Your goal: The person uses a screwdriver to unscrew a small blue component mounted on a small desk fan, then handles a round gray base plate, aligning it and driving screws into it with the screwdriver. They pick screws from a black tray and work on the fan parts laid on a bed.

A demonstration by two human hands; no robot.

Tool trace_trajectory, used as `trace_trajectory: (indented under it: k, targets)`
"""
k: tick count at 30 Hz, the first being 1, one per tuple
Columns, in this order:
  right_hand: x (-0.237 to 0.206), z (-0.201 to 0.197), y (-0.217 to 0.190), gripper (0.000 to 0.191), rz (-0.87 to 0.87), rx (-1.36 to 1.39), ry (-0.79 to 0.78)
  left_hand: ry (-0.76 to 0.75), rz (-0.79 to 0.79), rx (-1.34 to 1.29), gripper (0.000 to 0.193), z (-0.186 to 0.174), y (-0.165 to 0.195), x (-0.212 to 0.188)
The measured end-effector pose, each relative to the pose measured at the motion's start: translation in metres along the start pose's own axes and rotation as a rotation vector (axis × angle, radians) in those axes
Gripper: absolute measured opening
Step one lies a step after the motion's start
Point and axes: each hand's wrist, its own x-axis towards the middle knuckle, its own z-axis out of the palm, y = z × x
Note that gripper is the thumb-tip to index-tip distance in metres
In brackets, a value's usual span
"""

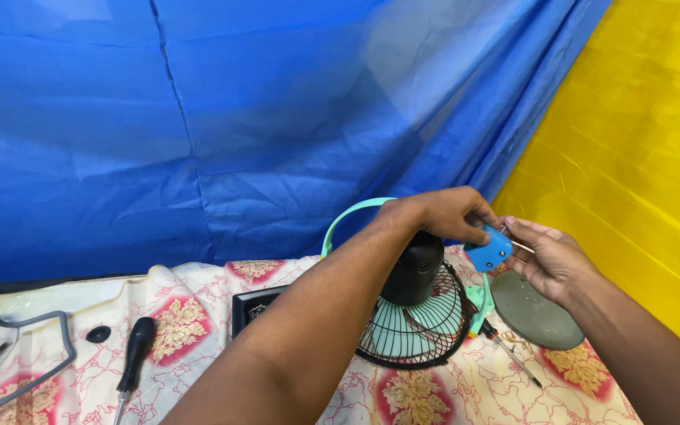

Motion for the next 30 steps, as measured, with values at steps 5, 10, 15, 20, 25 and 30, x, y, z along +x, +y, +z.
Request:
trace_trajectory:
  k: [5, 10, 15, 20, 25, 30]
  targets:
    - [0.001, -0.009, 0.003, 0.02, 0.04, 0.01, 0.087, 0.071, -0.14, 0.173, 0.051, 0.015, -0.005, 0.011]
    - [-0.001, -0.013, 0.012, 0.02, 0.161, -0.018, 0.09, 0.024, -0.198, 0.185, 0.073, 0.018, 0.004, 0.01]
    - [-0.004, -0.016, 0.021, 0.024, 0.149, 0.046, -0.064, -0.006, -0.243, 0.253, 0.093, 0.02, 0.025, 0.004]
    - [-0.008, -0.023, 0.024, 0.023, 0.075, 0.045, -0.15, 0.007, -0.251, 0.253, 0.09, 0.021, 0.04, 0.001]
    - [-0.012, -0.031, 0.024, 0.021, 0.046, 0.062, -0.209, -0.014, -0.274, 0.262, 0.086, 0.02, 0.045, 0.003]
    - [-0.012, -0.032, 0.026, 0.024, 0.06, 0.122, -0.191, -0.066, -0.293, 0.291, 0.085, 0.019, 0.051, 0.005]
